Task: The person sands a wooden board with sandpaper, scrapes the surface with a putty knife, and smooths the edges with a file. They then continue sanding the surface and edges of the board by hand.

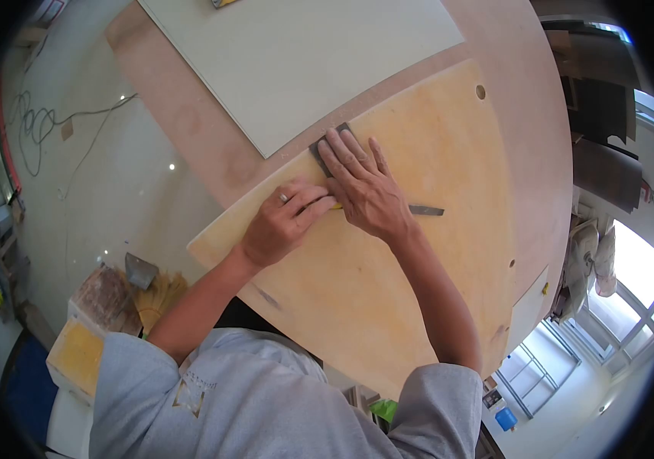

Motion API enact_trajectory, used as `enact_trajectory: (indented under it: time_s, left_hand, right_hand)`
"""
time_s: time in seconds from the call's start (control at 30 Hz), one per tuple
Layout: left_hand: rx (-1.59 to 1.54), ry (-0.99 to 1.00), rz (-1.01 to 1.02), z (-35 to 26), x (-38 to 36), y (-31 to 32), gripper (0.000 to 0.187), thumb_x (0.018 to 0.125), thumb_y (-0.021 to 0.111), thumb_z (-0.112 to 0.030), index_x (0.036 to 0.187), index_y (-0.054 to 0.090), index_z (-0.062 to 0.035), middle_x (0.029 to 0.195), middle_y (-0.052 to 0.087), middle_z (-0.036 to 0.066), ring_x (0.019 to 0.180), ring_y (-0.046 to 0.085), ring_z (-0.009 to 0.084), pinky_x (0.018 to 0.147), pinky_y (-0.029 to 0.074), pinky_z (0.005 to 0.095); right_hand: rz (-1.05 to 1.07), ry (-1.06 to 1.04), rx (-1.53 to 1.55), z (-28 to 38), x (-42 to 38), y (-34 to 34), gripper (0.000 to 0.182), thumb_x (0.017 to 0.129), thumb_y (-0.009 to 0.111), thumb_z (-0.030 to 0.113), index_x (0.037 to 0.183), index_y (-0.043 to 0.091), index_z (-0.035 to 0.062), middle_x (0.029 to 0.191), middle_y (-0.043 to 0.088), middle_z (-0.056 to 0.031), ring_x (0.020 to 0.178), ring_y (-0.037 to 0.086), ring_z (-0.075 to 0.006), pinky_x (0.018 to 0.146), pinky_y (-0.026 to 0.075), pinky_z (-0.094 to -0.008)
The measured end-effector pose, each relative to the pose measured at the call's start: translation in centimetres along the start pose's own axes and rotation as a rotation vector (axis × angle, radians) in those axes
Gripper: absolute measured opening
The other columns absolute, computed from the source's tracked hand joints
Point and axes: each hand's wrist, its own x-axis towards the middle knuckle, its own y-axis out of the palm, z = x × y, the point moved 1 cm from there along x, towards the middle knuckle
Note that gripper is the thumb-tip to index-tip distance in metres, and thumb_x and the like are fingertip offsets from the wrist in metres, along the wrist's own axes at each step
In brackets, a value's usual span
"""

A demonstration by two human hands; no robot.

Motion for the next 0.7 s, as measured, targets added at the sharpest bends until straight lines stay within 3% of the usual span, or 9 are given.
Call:
enact_trajectory:
  time_s: [0.07, 0.17, 0.27, 0.3, 0.37, 0.43, 0.47, 0.57, 0.7]
  left_hand:
    - [-0.058, -0.04, -0.032, -0.7, -1.5, -0.1, 0.04, 0.081, 0.072, -0.001, 0.121, 0.075, -0.0068, 0.115, 0.07, 0.006, 0.107, 0.064, 0.0279, 0.099, 0.056, 0.0464]
    - [-0.115, -0.043, -0.025, -2.7, -4.4, -0.6, 0.044, 0.078, 0.072, 0.0, 0.121, 0.076, -0.0062, 0.115, 0.071, 0.007, 0.104, 0.064, 0.0279, 0.094, 0.056, 0.0453]
    - [-0.054, -0.02, 0.074, -5.1, -7.1, -0.6, 0.038, 0.082, 0.07, -0.005, 0.12, 0.076, -0.0046, 0.118, 0.069, 0.008, 0.103, 0.063, 0.0258, 0.093, 0.054, 0.0394]
    - [-0.064, -0.026, 0.073, -5.8, -8.1, -0.5, 0.039, 0.082, 0.071, -0.004, 0.121, 0.076, -0.005, 0.119, 0.07, 0.009, 0.103, 0.064, 0.0256, 0.091, 0.054, 0.0388]
    - [-0.081, -0.037, 0.073, -6.8, -9.7, -0.5, 0.041, 0.083, 0.071, -0.002, 0.123, 0.076, -0.006, 0.122, 0.07, 0.01, 0.101, 0.064, 0.0252, 0.089, 0.054, 0.0376]
    - [-0.031, -0.034, 0.049, -7.0, -10.0, -0.9, 0.041, 0.084, 0.071, -0.001, 0.124, 0.076, -0.0072, 0.124, 0.07, 0.011, 0.099, 0.065, 0.0257, 0.088, 0.054, 0.0378]
    - [-0.011, -0.024, 0.043, -7.2, -10.1, -1.0, 0.041, 0.084, 0.071, -0.001, 0.124, 0.077, -0.0078, 0.125, 0.07, 0.011, 0.098, 0.065, 0.0259, 0.088, 0.054, 0.0378]
    - [-0.051, -0.033, 0.062, -6.8, -9.9, -0.7, 0.048, 0.082, 0.074, 0.003, 0.127, 0.078, -0.0112, 0.125, 0.07, 0.012, 0.093, 0.064, 0.0284, 0.086, 0.053, 0.0387]
    - [0.006, 0.026, 0.091, -6.3, -8.7, -0.2, 0.051, 0.081, 0.075, 0.006, 0.129, 0.077, -0.0123, 0.122, 0.07, 0.013, 0.094, 0.064, 0.0299, 0.085, 0.054, 0.0401]
  right_hand:
    - [0.038, -0.075, -0.158, -0.8, 0.4, -0.8, 0.059, 0.102, 0.057, 0.016, 0.16, 0.047, 0.013, 0.17, 0.041, -0.0074, 0.159, 0.033, -0.0268, 0.127, 0.017, -0.0643]
    - [-0.124, 0.184, -0.153, -0.1, 1.5, 0.6, 0.064, 0.098, 0.06, 0.015, 0.16, 0.048, 0.0162, 0.169, 0.043, -0.0045, 0.159, 0.034, -0.0255, 0.127, 0.016, -0.065]
    - [-0.036, -0.149, 0.108, 7.0, -1.1, 3.3, 0.067, 0.098, 0.06, 0.023, 0.163, 0.043, 0.0178, 0.173, 0.036, -0.0022, 0.161, 0.029, -0.0247, 0.128, 0.017, -0.0653]
    - [0.11, -0.191, 0.121, 8.7, -2.0, 3.3, 0.069, 0.098, 0.062, 0.027, 0.164, 0.042, 0.0221, 0.173, 0.036, -0.0001, 0.162, 0.027, -0.0243, 0.128, 0.019, -0.0657]
    - [0.09, -0.181, -0.01, 6.2, -2.0, 2.7, 0.066, 0.099, 0.063, 0.03, 0.162, 0.045, 0.0262, 0.172, 0.037, 0.0007, 0.161, 0.029, -0.0244, 0.127, 0.022, -0.0648]
    - [-0.068, 0.089, -0.179, 0.3, -1.3, 1.8, 0.068, 0.097, 0.067, 0.033, 0.162, 0.046, 0.0276, 0.172, 0.036, -0.0024, 0.161, 0.03, -0.024, 0.127, 0.024, -0.0639]
    - [0.025, 0.272, -0.343, -1.8, -1.1, 0.4, 0.067, 0.099, 0.065, 0.038, 0.162, 0.045, 0.0254, 0.173, 0.036, -0.0045, 0.161, 0.031, -0.0246, 0.127, 0.024, -0.0635]
    - [-0.221, 0.678, -0.125, -10.0, -3.6, -0.8, 0.072, 0.103, 0.055, 0.052, 0.165, 0.04, 0.0173, 0.174, 0.032, -0.0088, 0.161, 0.028, -0.0266, 0.127, 0.023, -0.0615]
    - [-0.226, 0.934, -0.06, -19.7, -12.3, -1.2, 0.073, 0.106, 0.046, 0.051, 0.167, 0.034, 0.0114, 0.175, 0.029, -0.0113, 0.161, 0.026, -0.0304, 0.129, 0.026, -0.0499]
